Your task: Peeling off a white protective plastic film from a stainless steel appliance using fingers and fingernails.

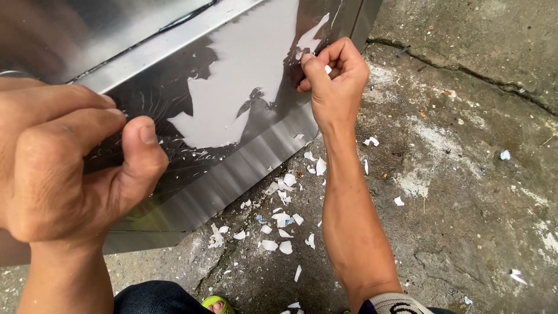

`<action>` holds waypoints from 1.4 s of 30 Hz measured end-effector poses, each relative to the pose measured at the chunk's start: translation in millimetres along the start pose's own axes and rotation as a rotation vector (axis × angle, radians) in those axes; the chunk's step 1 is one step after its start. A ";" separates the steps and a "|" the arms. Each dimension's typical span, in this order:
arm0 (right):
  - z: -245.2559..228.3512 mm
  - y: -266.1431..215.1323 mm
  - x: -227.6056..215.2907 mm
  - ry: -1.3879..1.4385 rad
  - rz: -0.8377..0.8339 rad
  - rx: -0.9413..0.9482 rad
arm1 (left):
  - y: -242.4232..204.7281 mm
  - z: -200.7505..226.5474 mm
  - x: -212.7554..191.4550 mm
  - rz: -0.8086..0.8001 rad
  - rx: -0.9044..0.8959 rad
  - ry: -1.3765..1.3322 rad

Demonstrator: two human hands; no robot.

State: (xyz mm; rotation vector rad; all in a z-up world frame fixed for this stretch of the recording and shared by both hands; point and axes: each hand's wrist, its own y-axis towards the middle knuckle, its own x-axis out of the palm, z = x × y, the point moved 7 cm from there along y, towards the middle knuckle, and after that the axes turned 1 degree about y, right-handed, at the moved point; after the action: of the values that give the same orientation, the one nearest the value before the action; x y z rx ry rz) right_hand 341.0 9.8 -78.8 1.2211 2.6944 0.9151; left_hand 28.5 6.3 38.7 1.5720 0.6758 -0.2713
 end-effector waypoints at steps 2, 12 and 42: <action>-0.1 2.8 0.3 0.010 -0.001 0.030 | -3.6 -3.2 3.2 -0.015 -0.026 -0.017; -0.7 6.1 2.6 0.059 -0.022 0.015 | -21.1 -11.1 11.7 -0.048 -0.132 -0.019; -6.6 4.8 3.3 0.101 -0.025 0.116 | 1.1 -0.1 -0.7 0.030 0.055 0.069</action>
State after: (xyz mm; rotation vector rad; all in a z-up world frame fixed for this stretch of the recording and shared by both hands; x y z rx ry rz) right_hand 340.1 11.2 -70.1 1.1891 2.8722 0.8501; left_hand 28.5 6.2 40.0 1.6490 0.7029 -0.2154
